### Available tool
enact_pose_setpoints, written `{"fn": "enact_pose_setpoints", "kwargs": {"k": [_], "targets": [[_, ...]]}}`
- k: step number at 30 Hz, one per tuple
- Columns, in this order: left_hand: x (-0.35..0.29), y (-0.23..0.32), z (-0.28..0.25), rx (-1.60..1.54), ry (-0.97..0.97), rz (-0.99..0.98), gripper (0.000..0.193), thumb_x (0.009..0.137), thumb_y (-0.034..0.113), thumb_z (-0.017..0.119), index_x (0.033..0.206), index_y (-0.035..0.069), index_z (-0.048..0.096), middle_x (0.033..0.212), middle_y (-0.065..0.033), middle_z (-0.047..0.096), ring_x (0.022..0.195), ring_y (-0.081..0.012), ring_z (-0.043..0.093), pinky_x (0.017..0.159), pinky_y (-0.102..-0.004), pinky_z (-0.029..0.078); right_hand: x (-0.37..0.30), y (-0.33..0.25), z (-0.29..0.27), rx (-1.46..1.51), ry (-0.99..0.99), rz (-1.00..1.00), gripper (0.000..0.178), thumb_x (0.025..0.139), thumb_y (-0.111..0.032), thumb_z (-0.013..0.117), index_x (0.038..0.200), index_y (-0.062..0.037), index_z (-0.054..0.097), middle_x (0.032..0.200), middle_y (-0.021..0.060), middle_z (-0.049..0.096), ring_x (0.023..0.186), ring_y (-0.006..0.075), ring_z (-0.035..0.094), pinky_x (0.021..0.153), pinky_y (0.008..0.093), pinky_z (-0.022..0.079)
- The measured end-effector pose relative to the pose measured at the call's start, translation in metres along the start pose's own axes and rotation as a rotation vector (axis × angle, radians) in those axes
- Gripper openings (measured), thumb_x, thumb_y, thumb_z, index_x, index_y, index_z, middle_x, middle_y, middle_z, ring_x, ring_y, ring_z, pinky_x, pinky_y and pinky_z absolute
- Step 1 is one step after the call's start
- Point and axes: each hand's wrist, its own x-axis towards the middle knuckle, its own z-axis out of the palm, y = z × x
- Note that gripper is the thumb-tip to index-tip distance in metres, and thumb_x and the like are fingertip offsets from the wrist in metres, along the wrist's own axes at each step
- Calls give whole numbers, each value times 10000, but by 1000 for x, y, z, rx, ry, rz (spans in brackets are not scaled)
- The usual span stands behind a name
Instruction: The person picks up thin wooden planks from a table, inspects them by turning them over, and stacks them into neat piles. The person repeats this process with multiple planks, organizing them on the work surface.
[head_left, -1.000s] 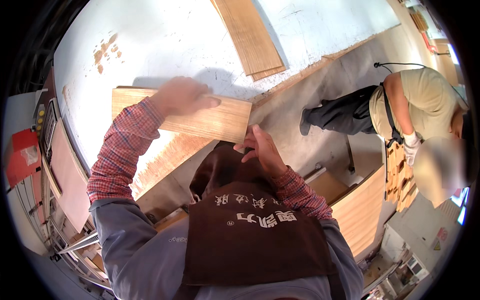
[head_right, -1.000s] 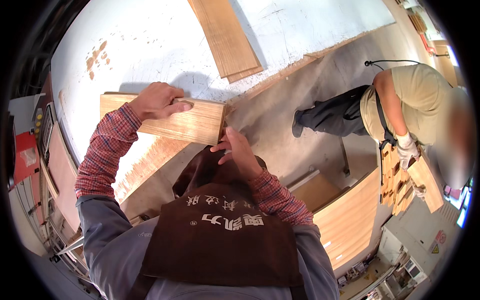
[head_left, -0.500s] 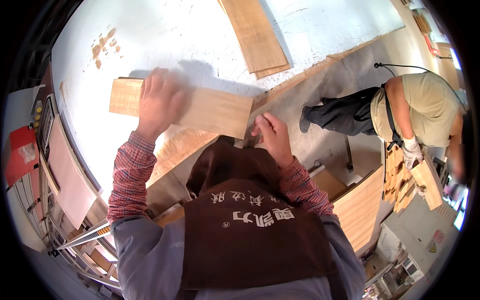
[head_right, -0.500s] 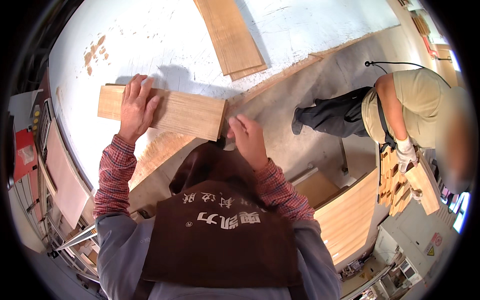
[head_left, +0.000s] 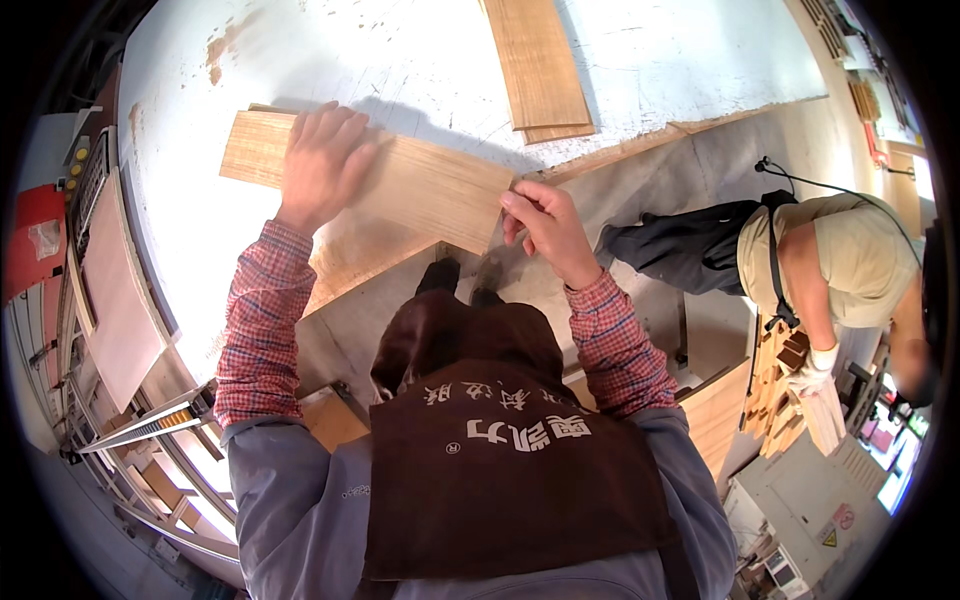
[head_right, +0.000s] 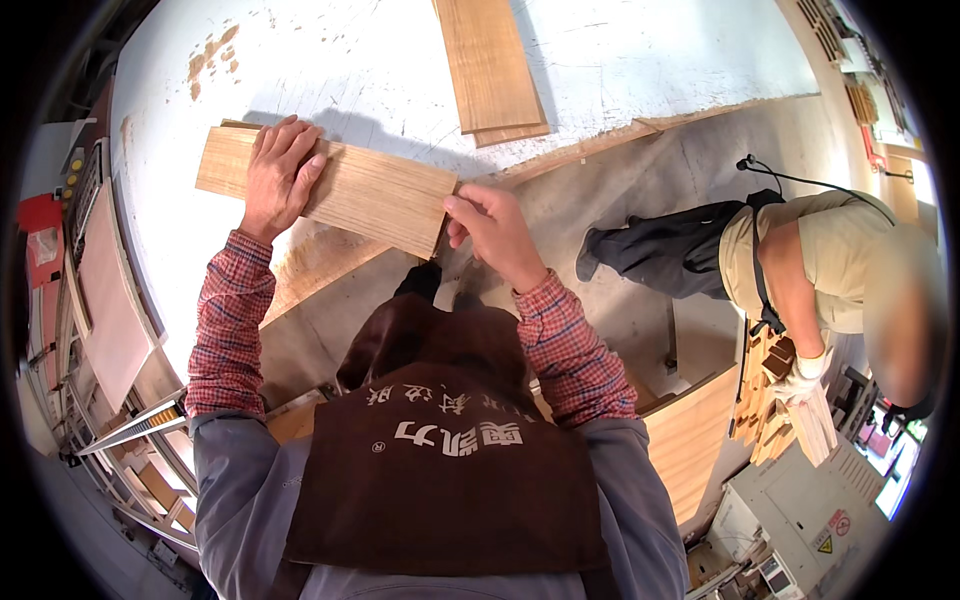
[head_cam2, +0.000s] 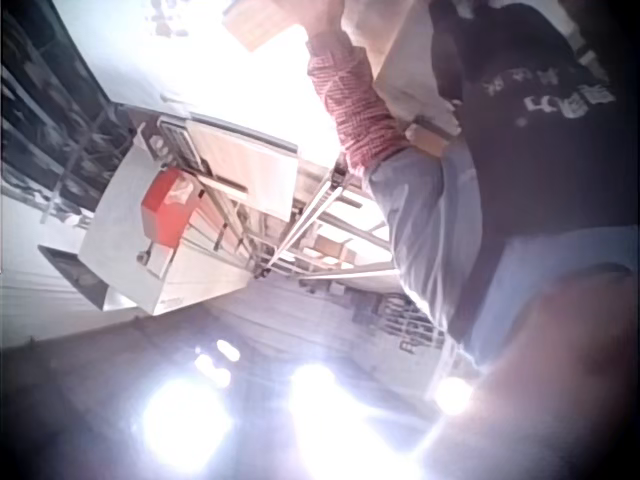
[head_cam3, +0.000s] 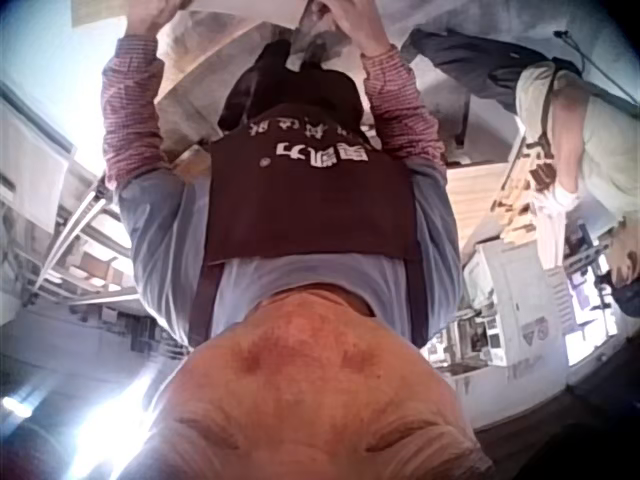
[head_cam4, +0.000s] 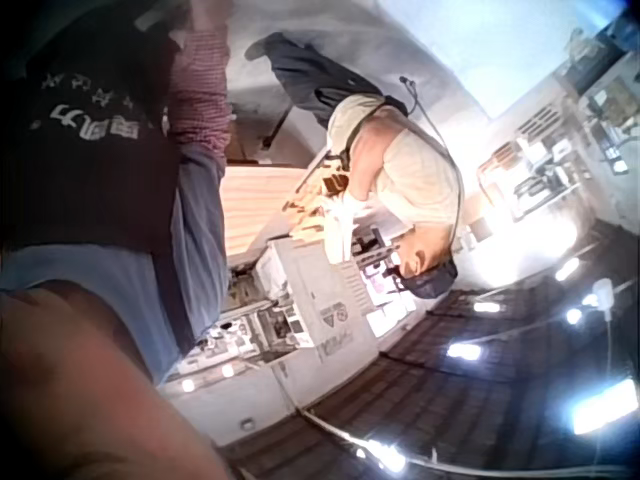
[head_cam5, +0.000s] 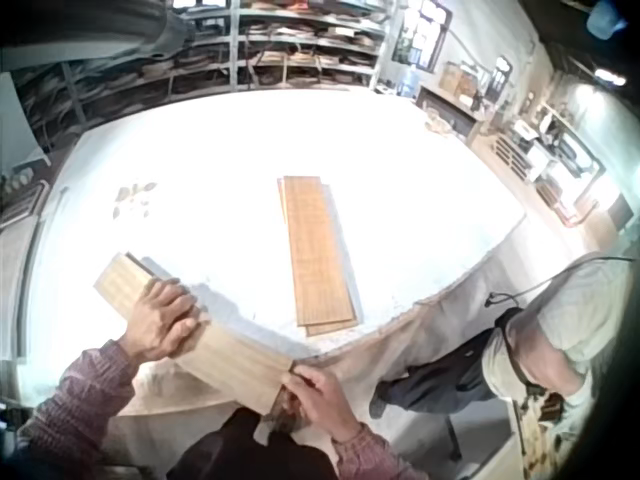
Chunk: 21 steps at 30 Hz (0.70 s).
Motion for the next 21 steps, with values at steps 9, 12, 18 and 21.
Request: {"fn": "enact_pose_setpoints", "kwargs": {"k": [9,12,18,21], "targets": [[0,2,-2,-17,-85,-51,511,1037,440,493,1252,5,655,1276,-176,624,1301,-390,524,1130,-530,356,-9,2,1,-84,-62,-55,226,969,-209,662,851,-17,644,698,1,636,602,51,570,509,220,421],[1,3,-3,-22,-85,-44,505,1036,431,496,1248,2,655,1272,-176,623,1294,-390,525,1129,-526,356,-22,12,12,-141,-52,-98,196,954,-191,689,843,-36,642,681,-2,650,540,23,503,464,197,370],[1,2,-3,-34,-80,-37,494,1030,419,504,1243,0,654,1269,-176,621,1288,-388,524,1124,-517,360,-19,15,2,-8,-184,6,176,970,-202,681,911,-40,646,776,7,674,650,36,604,497,198,434],[0,2,-2,-27,-80,-42,495,1028,422,507,1245,3,653,1271,-177,620,1289,-386,524,1123,-515,361,-18,12,-2,-62,-208,58,169,982,-201,667,917,-46,646,799,5,675,701,42,634,506,194,447]]}}
